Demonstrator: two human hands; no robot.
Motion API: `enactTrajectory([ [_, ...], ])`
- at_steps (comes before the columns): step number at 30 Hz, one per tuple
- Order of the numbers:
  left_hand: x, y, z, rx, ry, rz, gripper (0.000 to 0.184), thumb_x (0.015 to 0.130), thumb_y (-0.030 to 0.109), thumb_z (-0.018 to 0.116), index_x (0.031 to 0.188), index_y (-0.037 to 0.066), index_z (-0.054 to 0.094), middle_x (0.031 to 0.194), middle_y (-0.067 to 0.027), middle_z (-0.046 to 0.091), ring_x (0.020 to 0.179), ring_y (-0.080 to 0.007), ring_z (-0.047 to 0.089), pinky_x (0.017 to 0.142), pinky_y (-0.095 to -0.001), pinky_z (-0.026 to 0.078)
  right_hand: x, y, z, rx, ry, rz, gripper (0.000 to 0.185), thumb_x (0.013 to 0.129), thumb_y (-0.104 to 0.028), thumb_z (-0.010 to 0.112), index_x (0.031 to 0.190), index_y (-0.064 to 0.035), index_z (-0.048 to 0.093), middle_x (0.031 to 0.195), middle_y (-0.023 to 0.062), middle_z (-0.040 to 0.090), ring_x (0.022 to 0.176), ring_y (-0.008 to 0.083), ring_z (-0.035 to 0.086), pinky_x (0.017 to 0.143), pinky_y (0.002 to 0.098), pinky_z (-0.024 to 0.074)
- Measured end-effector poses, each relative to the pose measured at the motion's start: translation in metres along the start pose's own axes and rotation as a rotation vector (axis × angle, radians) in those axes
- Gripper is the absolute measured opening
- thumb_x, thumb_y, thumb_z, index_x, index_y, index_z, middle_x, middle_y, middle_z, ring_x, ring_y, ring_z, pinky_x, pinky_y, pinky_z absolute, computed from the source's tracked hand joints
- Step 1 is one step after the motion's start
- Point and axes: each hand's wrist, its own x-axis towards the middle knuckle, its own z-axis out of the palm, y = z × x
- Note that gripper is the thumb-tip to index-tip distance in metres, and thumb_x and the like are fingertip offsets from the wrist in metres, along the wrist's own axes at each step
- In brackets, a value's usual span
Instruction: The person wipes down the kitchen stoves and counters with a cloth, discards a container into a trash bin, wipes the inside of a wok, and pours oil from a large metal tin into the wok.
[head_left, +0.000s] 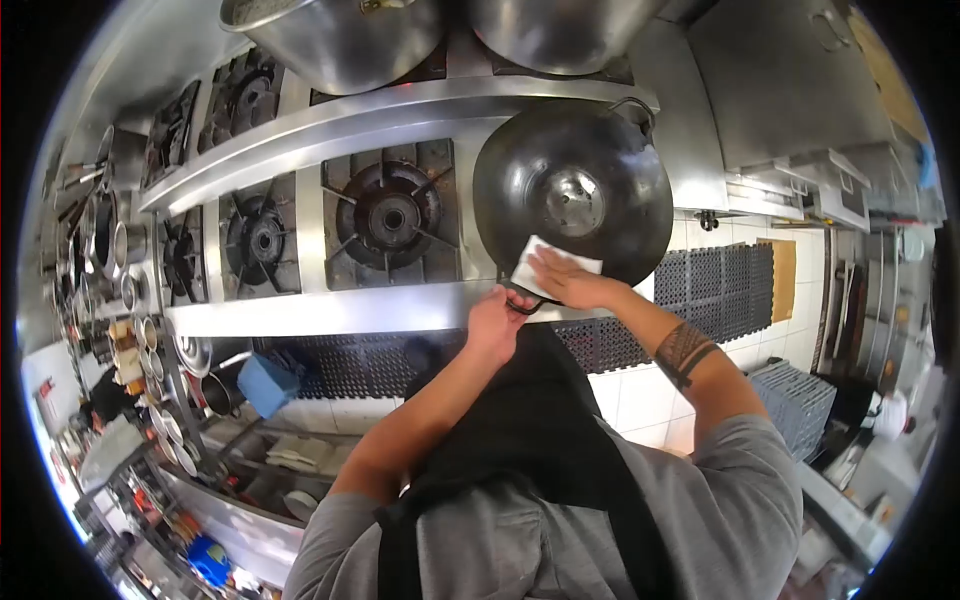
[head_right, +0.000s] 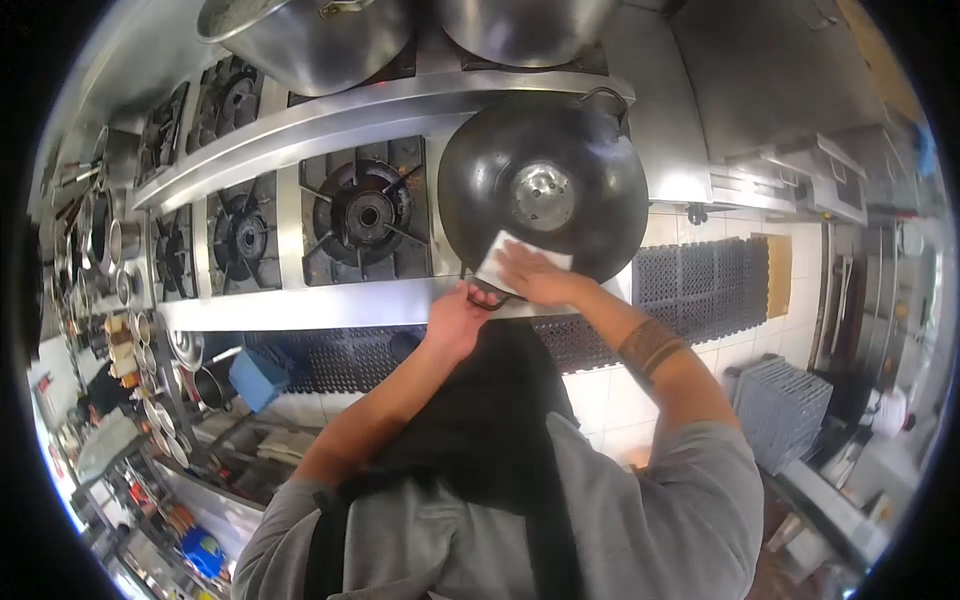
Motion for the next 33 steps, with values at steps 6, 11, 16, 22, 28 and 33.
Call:
enactTrajectory([
  [6, 0.001, 0.015, 0.009, -0.006, 0.072, 0.126, 0.027, 0.110, 0.021, 0.040, 0.091, 0.007, 0.052, 0.083, -0.0046, 0.052, 0.079, -0.0195, 0.055, 0.080, -0.0358, 0.048, 0.020, 0.079, -0.096, -0.811, 0.459, 0.029, 0.063, 0.102, -0.031, 0.046, 0.157, -0.0028, 0.029, 0.164, 0.0229, 0.024, 0.153, 0.0381, 0.022, 0.121, 0.0530, 0.0228],
  [11, 0.010, 0.015, 0.014, -0.031, 0.051, 0.262, 0.026, 0.109, 0.016, 0.041, 0.088, 0.006, 0.050, 0.082, -0.0052, 0.049, 0.077, -0.0201, 0.051, 0.081, -0.0382, 0.048, 0.098, 0.036, -0.044, -0.625, 0.645, 0.109, 0.076, 0.102, -0.043, 0.047, 0.155, 0.0058, 0.026, 0.163, 0.0310, 0.018, 0.153, 0.0450, 0.017, 0.121, 0.0597, 0.0151],
  [16, 0.005, 0.023, 0.020, -0.077, 0.076, 0.276, 0.026, 0.109, 0.013, 0.038, 0.086, 0.006, 0.048, 0.080, -0.0050, 0.047, 0.076, -0.0197, 0.048, 0.082, -0.0402, 0.047, 0.012, 0.010, -0.035, -0.407, 0.038, -0.107, 0.064, 0.106, -0.033, 0.040, 0.158, 0.0015, 0.023, 0.165, 0.0248, 0.018, 0.155, 0.0381, 0.013, 0.124, 0.0537, 0.0151],
  [22, 0.008, 0.032, 0.025, -0.004, 0.208, 0.276, 0.029, 0.110, 0.018, 0.037, 0.085, 0.007, 0.047, 0.074, -0.0026, 0.043, 0.068, -0.0163, 0.046, 0.073, -0.0389, 0.048, -0.001, 0.082, -0.142, -0.898, 0.418, 0.136, 0.057, 0.100, -0.024, 0.050, 0.153, -0.0071, 0.038, 0.162, 0.0121, 0.033, 0.151, 0.0272, 0.029, 0.122, 0.0454, 0.0245],
  [28, 0.018, 0.034, 0.028, 0.007, 0.270, 0.244, 0.028, 0.108, 0.019, 0.040, 0.084, 0.007, 0.046, 0.067, -0.0008, 0.040, 0.057, -0.0152, 0.041, 0.063, -0.0378, 0.048, 0.184, 0.028, -0.114, -0.460, 1.089, 0.039, 0.070, 0.103, -0.027, 0.046, 0.154, 0.0119, 0.019, 0.162, 0.0365, 0.010, 0.153, 0.0494, 0.008, 0.122, 0.0609, 0.0112],
  [33, 0.023, 0.023, 0.027, -0.018, 0.262, 0.251, 0.025, 0.107, 0.018, 0.039, 0.086, 0.008, 0.046, 0.070, -0.0006, 0.040, 0.058, -0.0154, 0.041, 0.064, -0.0379, 0.048, 0.154, -0.038, -0.001, -0.122, 0.582, -0.371, 0.064, 0.107, -0.030, 0.039, 0.156, 0.0065, 0.022, 0.162, 0.0330, 0.018, 0.152, 0.0465, 0.015, 0.123, 0.0572, 0.0144],
])
